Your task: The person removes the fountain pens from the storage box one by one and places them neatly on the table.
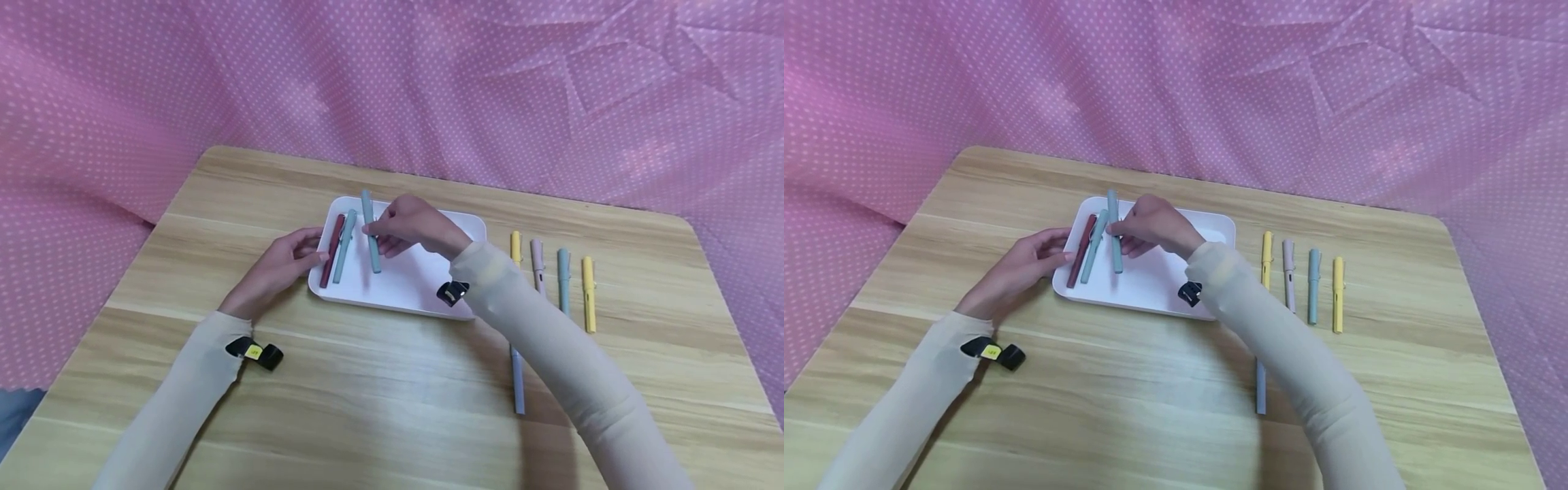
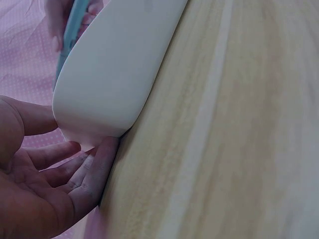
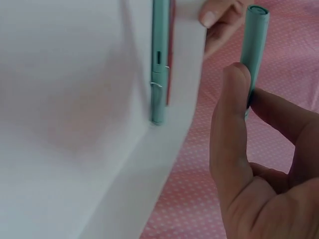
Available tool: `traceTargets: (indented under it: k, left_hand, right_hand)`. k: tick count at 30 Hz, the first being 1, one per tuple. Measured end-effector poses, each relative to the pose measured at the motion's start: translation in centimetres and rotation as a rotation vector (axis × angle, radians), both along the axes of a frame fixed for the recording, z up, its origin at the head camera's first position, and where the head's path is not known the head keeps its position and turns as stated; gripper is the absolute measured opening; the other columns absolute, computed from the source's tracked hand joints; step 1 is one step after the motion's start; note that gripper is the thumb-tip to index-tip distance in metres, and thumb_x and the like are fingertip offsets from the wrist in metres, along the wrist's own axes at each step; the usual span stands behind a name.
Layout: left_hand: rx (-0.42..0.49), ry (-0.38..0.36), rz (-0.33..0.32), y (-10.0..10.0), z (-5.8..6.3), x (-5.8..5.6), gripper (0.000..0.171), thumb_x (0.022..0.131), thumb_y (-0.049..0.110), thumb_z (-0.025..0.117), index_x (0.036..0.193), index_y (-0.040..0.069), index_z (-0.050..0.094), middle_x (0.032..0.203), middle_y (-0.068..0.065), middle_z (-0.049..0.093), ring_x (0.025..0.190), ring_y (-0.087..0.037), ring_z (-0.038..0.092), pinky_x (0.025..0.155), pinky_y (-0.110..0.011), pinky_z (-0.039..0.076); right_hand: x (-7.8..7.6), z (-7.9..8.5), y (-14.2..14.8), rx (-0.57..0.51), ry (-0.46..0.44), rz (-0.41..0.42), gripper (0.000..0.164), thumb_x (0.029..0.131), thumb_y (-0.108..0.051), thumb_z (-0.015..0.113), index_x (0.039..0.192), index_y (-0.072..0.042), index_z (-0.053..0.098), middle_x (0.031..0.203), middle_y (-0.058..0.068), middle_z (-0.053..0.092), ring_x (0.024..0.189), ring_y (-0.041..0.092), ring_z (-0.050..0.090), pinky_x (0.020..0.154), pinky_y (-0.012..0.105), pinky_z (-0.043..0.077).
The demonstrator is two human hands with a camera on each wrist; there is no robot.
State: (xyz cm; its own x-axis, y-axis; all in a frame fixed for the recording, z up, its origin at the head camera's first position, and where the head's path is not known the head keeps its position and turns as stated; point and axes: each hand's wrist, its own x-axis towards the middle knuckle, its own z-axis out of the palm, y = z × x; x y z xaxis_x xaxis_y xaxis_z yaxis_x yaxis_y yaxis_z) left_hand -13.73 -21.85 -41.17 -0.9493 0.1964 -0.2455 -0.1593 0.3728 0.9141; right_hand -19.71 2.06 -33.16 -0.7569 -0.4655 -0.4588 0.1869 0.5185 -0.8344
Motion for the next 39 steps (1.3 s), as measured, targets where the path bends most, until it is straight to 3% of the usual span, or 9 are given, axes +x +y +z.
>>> traceTargets:
  k: [9,19,32,39]
  left_hand:
    - [0.029,0.009,0.002,-0.2,0.0,0.0,0.060,0.093,0.021,0.062,0.145,0.008,0.034,0.133,-0.013,0.049,0.122,-0.026,0.047,0.105,-0.041,0.037]
    - [0.004,0.000,0.008,-0.4,-0.3,-0.1,0.061,0.093,0.026,0.062,0.146,0.011,0.035,0.133,-0.010,0.049,0.122,-0.024,0.046,0.105,-0.040,0.036]
    - [-0.001,0.010,-0.001,-0.1,-0.1,0.1,0.060,0.094,0.023,0.061,0.146,0.009,0.034,0.134,-0.014,0.049,0.123,-0.027,0.046,0.106,-0.042,0.036]
    - [-0.030,-0.007,-0.021,0.9,3.0,1.3,0.060,0.096,0.020,0.057,0.146,0.002,0.030,0.135,-0.020,0.046,0.125,-0.032,0.043,0.106,-0.044,0.034]
  right_hand:
    - [1.3,1.4,2.1,-0.013,0.048,-0.020,0.024,0.089,-0.019,0.067,0.091,0.004,0.065,0.081,0.015,0.066,0.067,0.019,0.064,0.073,0.041,0.057]
    - [3.4,1.4,5.2,0.007,0.081,-0.052,0.024,0.089,-0.022,0.067,0.093,0.002,0.065,0.085,0.015,0.067,0.072,0.021,0.066,0.071,0.040,0.057]
    - [6.1,0.8,11.5,0.063,0.104,-0.142,0.039,0.086,-0.033,0.070,0.098,0.003,0.059,0.087,0.016,0.066,0.075,0.026,0.067,0.073,0.043,0.057]
    - [7.7,0.8,14.1,0.094,0.138,-0.150,0.045,0.085,-0.039,0.069,0.100,0.002,0.060,0.087,0.015,0.065,0.078,0.027,0.067,0.073,0.044,0.057]
